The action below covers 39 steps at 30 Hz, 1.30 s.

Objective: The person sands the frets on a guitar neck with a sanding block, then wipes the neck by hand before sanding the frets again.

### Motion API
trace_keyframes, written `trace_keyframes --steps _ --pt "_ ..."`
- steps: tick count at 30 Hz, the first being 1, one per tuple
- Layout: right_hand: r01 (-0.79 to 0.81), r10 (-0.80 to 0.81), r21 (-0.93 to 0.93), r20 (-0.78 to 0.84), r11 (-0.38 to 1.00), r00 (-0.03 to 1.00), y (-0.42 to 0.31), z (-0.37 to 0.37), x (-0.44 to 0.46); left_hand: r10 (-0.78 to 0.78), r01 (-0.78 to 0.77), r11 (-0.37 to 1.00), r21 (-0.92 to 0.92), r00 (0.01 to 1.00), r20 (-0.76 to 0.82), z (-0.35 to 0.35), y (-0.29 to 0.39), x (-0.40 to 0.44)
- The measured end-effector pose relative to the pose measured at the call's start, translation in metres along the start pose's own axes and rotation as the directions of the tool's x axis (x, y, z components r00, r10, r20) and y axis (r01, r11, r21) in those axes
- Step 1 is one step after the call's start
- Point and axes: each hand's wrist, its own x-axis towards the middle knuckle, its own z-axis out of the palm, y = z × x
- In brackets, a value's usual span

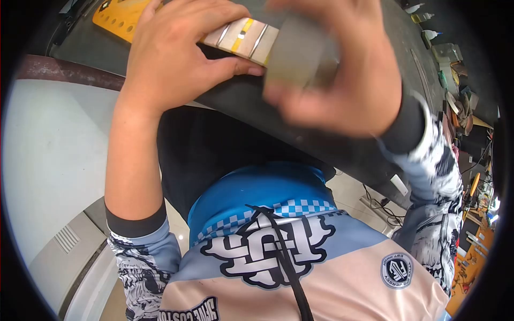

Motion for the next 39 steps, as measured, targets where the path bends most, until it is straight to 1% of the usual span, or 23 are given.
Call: trace_keyframes --steps 3,4,5,6,8,9,12,13,14,15,16,18,21,22,25,26,29,31,34,36,37,38,39 --pt "-0.052 0.061 -0.055 0.182 0.997 0.981 -0.009 -0.022 0.002 -0.013 0.009 0.996 0.087 0.999 0.051 0.005 -0.007 0.001" --pt "-0.150 0.161 -0.068 0.185 0.986 0.970 0.006 -0.022 0.003 0.006 -0.008 0.998 0.058 0.999 0.033 0.001 0.000 0.001" --pt "-0.356 0.333 0.066 0.225 0.932 0.915 0.024 -0.022 0.004 0.012 -0.013 0.999 0.039 1.000 0.012 0.001 0.001 0.001" --pt "-0.545 0.495 0.185 0.258 0.818 0.830 0.042 -0.022 0.006 0.019 -0.019 1.000 0.020 1.000 -0.008 0.001 0.003 0.000" --pt "-0.716 0.675 0.512 0.310 0.475 0.669 0.050 -0.021 0.009 0.027 -0.027 1.000 0.007 0.999 -0.022 0.000 0.002 0.000" --pt "-0.657 0.695 0.620 0.240 0.428 0.678 0.043 -0.020 0.011 0.023 -0.023 1.000 -0.002 1.000 -0.013 -0.001 0.003 -0.001" --pt "-0.717 0.644 0.537 0.365 0.444 0.672 0.026 -0.031 0.019 0.016 -0.016 1.000 -0.022 1.000 -0.011 -0.003 0.004 0.000" --pt "-0.693 0.598 0.496 0.366 0.523 0.713 0.024 -0.031 0.018 0.015 -0.015 1.000 -0.026 1.000 -0.012 -0.004 0.005 0.001" --pt "-0.595 0.494 0.395 0.333 0.700 0.803 0.022 -0.030 0.016 0.010 -0.011 1.000 -0.028 1.000 -0.008 -0.006 0.005 0.001" --pt "-0.422 0.351 0.250 0.284 0.871 0.892 0.023 -0.028 0.012 0.013 -0.013 0.999 -0.035 1.000 0.000 -0.004 0.002 0.001" --pt "-0.220 0.199 0.073 0.221 0.973 0.955 0.018 -0.025 0.011 0.017 -0.016 0.999 -0.042 1.000 0.008 -0.002 -0.001 0.001" --pt "-0.036 0.044 -0.161 0.046 0.986 0.998 -0.023 -0.015 0.012 0.005 -0.004 0.999 -0.043 0.999 0.032 0.005 -0.010 0.002" --pt "0.077 -0.083 -0.054 -0.110 0.996 0.991 0.009 0.005 -0.011 -0.074 0.073 0.997 0.017 0.996 0.052 -0.001 0.007 0.004" --pt "0.025 -0.057 -0.173 -0.183 0.985 0.982 0.023 0.015 -0.011 -0.083 0.082 0.996 0.026 0.996 0.038 -0.001 0.011 0.004" --pt "0.011 -0.074 -0.236 -0.258 0.972 0.963 0.034 0.028 0.001 -0.022 0.021 0.999 -0.029 0.999 -0.032 0.000 0.005 -0.002" --pt "0.050 -0.059 -0.066 -0.144 0.997 0.988 0.014 0.018 -0.009 -0.012 0.011 0.999 -0.049 1.000 -0.024 -0.003 0.001 0.000" --pt "0.082 -0.082 0.087 -0.007 0.993 0.997 -0.011 -0.005 -0.005 0.002 -0.002 0.997 -0.074 1.000 0.001 -0.003 0.003 0.003" --pt "0.123 -0.120 -0.116 0.030 0.986 0.992 -0.008 -0.006 0.002 -0.014 0.014 0.998 -0.068 1.000 0.005 -0.004 0.004 0.001" --pt "-0.096 0.083 0.217 0.069 0.971 0.994 -0.029 -0.027 0.012 -0.030 0.030 0.999 -0.009 0.999 0.035 -0.003 0.004 0.004" --pt "-0.127 0.117 0.059 0.143 0.990 0.983 -0.004 -0.025 0.010 0.037 -0.038 0.997 0.061 0.999 0.016 0.003 -0.004 0.004" --pt "-0.310 0.281 0.173 0.171 0.935 0.944 0.024 -0.022 0.007 0.107 -0.106 0.989 0.101 0.994 -0.009 0.007 -0.007 0.003" --pt "-0.476 0.437 0.280 0.194 0.834 0.878 0.052 -0.019 0.003 0.110 -0.109 0.989 0.100 0.994 -0.008 0.008 -0.007 0.000" --pt "-0.659 0.623 0.559 0.295 0.503 0.725 0.067 -0.019 0.000 0.118 -0.117 0.988 0.100 0.993 -0.009 0.008 -0.007 -0.001"
